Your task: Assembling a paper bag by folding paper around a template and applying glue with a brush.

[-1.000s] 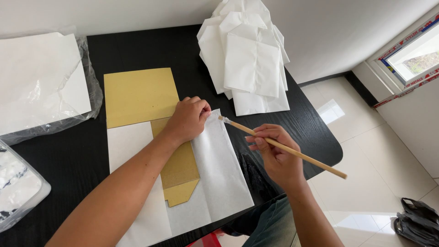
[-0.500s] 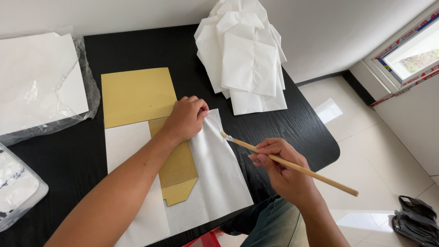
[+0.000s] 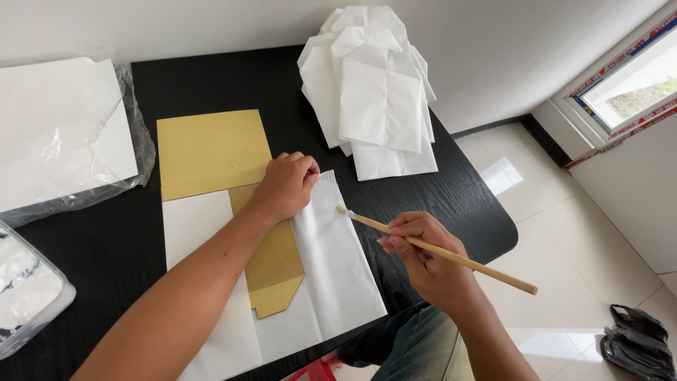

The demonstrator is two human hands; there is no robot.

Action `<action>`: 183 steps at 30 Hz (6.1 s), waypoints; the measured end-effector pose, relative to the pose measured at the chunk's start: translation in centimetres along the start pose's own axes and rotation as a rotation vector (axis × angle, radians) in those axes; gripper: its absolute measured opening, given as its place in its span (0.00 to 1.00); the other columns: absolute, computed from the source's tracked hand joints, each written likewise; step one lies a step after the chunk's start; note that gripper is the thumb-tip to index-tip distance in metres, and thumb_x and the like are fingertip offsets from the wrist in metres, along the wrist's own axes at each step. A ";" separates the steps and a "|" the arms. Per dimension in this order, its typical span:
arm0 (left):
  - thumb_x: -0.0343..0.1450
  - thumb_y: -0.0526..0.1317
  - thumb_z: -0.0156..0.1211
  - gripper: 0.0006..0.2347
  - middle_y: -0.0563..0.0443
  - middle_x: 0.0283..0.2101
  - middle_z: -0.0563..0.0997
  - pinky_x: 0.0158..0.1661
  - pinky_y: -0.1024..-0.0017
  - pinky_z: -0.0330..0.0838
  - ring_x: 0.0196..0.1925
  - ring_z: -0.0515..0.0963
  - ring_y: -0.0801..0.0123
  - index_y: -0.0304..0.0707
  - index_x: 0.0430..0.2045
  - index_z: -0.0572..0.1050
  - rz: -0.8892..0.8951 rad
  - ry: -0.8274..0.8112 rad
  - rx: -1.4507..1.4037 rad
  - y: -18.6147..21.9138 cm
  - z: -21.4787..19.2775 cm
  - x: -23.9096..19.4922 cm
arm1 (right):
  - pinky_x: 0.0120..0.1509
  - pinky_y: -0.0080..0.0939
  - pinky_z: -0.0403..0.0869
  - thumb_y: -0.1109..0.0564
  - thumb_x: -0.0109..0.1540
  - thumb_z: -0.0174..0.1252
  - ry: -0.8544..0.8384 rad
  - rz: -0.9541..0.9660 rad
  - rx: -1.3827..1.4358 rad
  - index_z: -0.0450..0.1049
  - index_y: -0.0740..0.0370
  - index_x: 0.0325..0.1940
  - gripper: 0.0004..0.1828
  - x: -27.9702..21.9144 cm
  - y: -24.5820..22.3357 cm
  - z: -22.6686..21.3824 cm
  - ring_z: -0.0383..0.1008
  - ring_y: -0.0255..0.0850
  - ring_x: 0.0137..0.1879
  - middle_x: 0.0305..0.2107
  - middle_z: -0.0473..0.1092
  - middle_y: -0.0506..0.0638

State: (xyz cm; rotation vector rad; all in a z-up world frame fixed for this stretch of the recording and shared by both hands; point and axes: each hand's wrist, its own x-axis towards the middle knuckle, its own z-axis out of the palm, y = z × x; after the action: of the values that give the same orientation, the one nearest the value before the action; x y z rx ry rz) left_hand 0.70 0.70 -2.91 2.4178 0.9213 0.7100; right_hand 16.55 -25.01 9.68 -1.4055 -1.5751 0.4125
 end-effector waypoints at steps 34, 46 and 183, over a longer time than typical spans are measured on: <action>0.74 0.36 0.53 0.05 0.54 0.33 0.78 0.42 0.62 0.66 0.37 0.72 0.59 0.45 0.30 0.77 -0.028 -0.035 -0.038 0.9 -0.9 -0.2 | 0.42 0.30 0.90 0.57 0.65 0.57 -0.072 0.100 -0.136 0.76 0.59 0.38 0.05 -2.4 -3.0 -2.6 0.86 0.35 0.36 0.38 0.76 0.51; 0.74 0.38 0.53 0.06 0.51 0.35 0.79 0.42 0.62 0.69 0.38 0.74 0.59 0.43 0.31 0.79 -0.038 -0.043 -0.085 2.0 -2.3 -0.4 | 0.49 0.34 0.82 0.57 0.63 0.57 0.065 -0.061 -0.206 0.78 0.60 0.37 0.06 -7.3 -4.3 -6.3 0.83 0.37 0.40 0.37 0.78 0.52; 0.68 0.58 0.50 0.20 0.74 0.65 0.77 0.65 0.62 0.61 0.66 0.75 0.78 0.60 0.50 0.80 -0.625 0.303 0.539 8.1 -10.2 -33.3 | 0.26 0.35 0.51 0.59 0.65 0.53 0.277 0.949 0.264 0.62 0.57 0.30 0.09 3.2 8.0 -8.8 0.53 0.35 0.20 0.17 0.52 0.46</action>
State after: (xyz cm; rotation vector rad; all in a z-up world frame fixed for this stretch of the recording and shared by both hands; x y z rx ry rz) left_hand -23.01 -25.89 -0.49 2.2364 2.0938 0.6448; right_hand 28.63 -22.80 9.24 -1.8321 -0.5238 0.8916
